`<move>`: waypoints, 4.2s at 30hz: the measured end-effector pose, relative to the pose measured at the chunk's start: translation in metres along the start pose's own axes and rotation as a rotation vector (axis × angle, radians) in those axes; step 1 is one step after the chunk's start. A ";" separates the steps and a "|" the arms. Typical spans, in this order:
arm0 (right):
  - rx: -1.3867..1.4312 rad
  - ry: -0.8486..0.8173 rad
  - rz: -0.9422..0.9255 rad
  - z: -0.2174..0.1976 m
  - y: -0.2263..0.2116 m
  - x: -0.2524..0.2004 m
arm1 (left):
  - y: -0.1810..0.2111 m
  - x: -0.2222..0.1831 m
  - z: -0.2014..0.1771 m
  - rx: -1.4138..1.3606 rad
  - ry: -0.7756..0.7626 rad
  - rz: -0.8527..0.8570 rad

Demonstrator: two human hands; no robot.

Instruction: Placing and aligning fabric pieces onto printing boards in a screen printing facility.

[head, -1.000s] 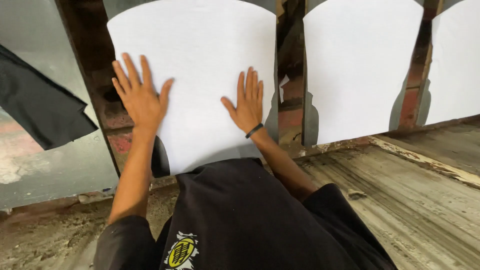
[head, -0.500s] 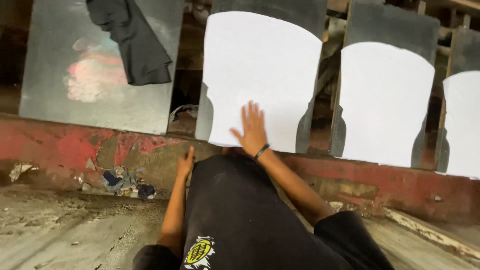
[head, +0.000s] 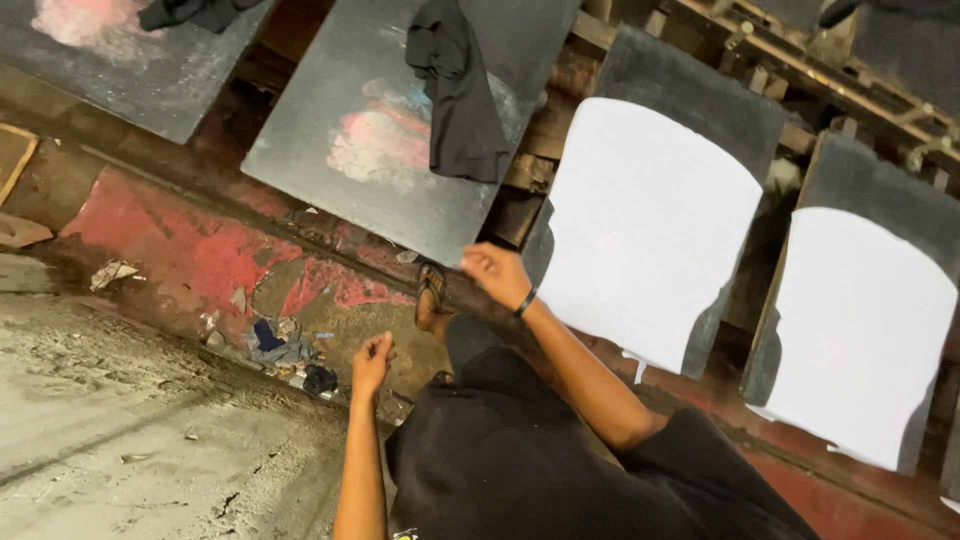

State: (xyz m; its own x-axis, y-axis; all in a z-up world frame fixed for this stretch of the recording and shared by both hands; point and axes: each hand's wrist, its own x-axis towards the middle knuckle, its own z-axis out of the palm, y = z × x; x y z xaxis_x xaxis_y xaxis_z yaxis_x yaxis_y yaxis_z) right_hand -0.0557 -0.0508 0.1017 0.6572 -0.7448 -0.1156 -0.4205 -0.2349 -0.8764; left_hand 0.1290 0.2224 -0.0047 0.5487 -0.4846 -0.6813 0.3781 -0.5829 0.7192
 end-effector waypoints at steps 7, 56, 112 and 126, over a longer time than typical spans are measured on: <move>-0.397 0.669 -0.032 -0.052 0.011 0.194 | 0.249 0.003 0.019 0.248 -0.079 0.395; 1.498 0.567 -0.195 0.203 -0.073 -0.050 | 0.311 0.215 -0.173 -0.220 -1.221 -0.018; 0.750 1.095 0.594 0.129 -0.140 0.061 | 0.357 0.183 -0.114 0.195 -0.336 0.315; 0.740 1.030 0.627 0.142 -0.167 0.045 | 0.308 0.202 -0.141 0.252 -0.322 0.310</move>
State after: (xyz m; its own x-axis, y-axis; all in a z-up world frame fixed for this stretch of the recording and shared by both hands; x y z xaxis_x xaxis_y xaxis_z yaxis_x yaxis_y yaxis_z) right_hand 0.1329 0.0432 0.1762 -0.3928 -0.7932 -0.4654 0.1640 0.4375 -0.8841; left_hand 0.4612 0.0365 0.0988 0.3343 -0.8128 -0.4770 0.0211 -0.4996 0.8660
